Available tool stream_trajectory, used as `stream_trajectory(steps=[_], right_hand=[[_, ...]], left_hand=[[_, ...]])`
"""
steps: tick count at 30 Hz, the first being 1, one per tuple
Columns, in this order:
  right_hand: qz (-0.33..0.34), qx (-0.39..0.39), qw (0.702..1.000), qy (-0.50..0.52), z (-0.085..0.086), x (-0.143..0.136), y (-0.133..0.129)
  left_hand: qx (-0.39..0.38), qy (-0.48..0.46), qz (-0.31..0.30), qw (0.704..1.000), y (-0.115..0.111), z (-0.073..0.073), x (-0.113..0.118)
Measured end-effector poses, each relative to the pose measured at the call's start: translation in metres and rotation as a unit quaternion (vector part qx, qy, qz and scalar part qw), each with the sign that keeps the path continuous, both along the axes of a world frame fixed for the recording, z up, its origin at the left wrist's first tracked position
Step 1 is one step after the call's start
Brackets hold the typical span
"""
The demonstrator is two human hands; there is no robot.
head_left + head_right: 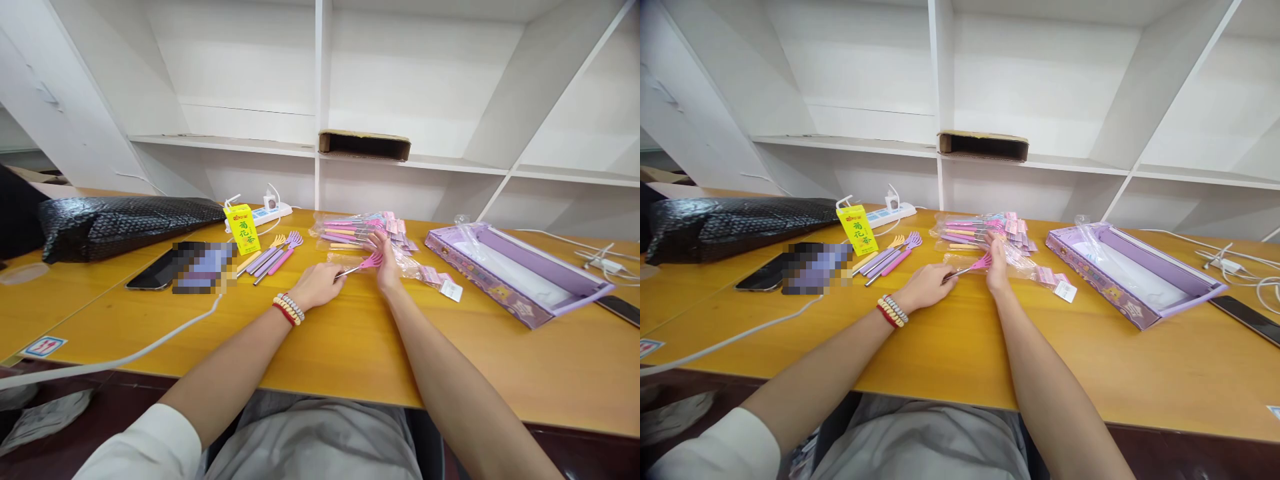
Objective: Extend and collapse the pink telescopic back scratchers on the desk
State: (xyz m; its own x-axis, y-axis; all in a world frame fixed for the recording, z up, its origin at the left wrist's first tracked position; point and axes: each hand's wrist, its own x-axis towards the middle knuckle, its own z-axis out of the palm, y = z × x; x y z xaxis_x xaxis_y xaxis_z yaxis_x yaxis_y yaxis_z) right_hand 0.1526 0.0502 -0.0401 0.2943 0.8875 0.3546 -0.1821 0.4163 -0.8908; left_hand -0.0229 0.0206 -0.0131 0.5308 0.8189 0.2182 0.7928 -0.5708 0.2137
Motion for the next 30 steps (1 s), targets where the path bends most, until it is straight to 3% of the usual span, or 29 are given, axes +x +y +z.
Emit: stream_trajectory(steps=[3, 7, 16, 22, 30], right_hand=[[-0.088, -0.024, 0.991, -0.096, -0.004, -0.002, 0.003], [-0.173, -0.088, 0.966, -0.173, -0.007, -0.001, 0.006], [-0.141, -0.076, 0.963, -0.215, -0.01, -0.002, 0.005], [-0.136, -0.085, 0.952, -0.259, -0.01, -0.002, 0.006], [-0.144, -0.051, 0.948, -0.278, -0.004, -0.005, 0.0]], left_hand=[[0.012, -0.013, 0.044, 0.999, 0.007, 0.0, -0.004], [0.024, 0.037, 0.158, 0.986, 0.021, -0.002, -0.019], [0.034, 0.088, 0.306, 0.947, 0.03, 0.005, -0.039], [0.036, 0.073, 0.341, 0.937, 0.035, 0.005, -0.049], [0.074, 0.059, 0.334, 0.938, 0.041, -0.005, -0.055]])
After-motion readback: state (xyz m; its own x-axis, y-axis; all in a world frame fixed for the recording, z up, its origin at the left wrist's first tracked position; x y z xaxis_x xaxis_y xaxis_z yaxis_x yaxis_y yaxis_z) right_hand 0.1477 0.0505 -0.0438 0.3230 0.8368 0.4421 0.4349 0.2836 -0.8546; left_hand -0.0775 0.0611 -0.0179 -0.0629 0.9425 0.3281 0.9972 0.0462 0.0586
